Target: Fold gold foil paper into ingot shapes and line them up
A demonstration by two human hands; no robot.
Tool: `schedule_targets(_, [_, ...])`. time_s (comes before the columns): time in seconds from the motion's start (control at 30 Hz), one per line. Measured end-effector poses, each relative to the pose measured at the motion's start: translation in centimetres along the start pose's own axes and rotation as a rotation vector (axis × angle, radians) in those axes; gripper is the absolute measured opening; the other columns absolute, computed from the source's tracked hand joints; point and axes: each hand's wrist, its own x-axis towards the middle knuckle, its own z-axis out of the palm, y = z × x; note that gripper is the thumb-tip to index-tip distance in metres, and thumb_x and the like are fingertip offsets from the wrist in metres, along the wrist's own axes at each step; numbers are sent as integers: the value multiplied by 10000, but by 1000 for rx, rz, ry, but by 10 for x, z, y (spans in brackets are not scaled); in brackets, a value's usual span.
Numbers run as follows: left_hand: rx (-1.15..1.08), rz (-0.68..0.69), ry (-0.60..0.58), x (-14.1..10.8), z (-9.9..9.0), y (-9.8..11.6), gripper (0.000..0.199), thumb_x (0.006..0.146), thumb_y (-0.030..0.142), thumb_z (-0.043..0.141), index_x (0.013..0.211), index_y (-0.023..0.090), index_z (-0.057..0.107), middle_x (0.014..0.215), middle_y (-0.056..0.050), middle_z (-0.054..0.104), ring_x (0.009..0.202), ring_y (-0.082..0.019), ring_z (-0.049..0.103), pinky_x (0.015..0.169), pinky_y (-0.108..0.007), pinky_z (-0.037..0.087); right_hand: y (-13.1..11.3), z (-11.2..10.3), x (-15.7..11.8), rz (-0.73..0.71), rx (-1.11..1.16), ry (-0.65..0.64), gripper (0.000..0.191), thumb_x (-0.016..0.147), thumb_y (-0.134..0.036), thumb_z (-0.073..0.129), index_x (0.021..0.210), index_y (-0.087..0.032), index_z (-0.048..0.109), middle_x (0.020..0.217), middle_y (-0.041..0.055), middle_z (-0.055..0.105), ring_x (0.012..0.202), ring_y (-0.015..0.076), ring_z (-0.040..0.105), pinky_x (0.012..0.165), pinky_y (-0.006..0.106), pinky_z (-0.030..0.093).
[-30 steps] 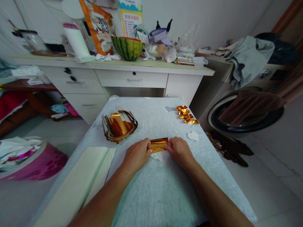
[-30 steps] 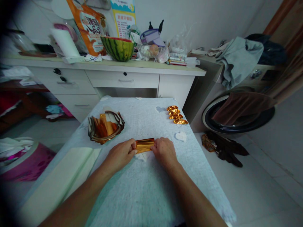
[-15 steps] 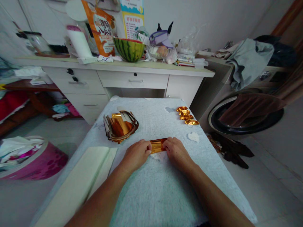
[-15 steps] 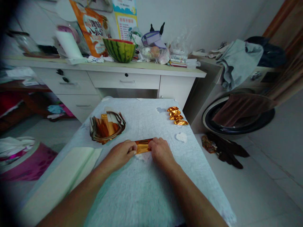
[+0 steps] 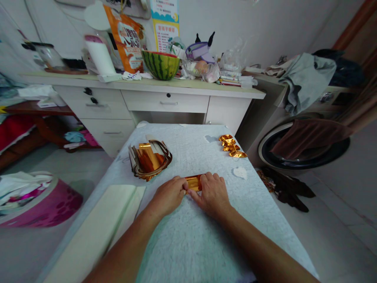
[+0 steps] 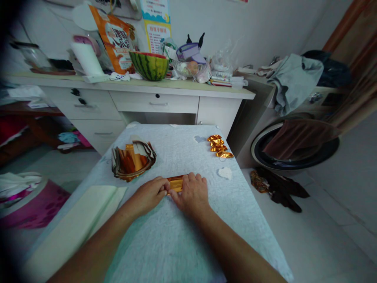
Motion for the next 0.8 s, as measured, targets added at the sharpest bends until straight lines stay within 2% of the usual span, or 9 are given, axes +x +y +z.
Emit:
schedule_targets(0.13, [-11, 1, 6, 0, 2, -2, 141, 784, 119, 459, 806, 203, 570, 877, -22, 583, 799, -158, 548, 701, -249, 387, 0, 2, -1, 8, -19, 13, 550, 827, -682, 434, 956, -169, 583, 936, 110, 579, 900, 277, 482, 770, 391, 293])
schedule_targets(0.37, [-31, -2, 0, 0, 0, -2, 184, 750, 83, 446, 793, 201, 579, 848, -15, 578, 768, -150, 538, 678, -240, 371, 5, -3, 0, 36, 5, -62, 401, 821, -564, 560, 950, -184, 565, 977, 98, 580, 918, 259, 487, 763, 357, 297])
schedule_targets(0.8, [-37, -5, -12, 1, -4, 1, 187, 721, 71, 448, 744, 198, 584, 813, -5, 574, 735, -140, 528, 634, -232, 351, 47, -7, 0, 173, 86, -58, 311, 798, -461, 625, 971, -222, 527, 979, 56, 534, 922, 239, 492, 754, 331, 295])
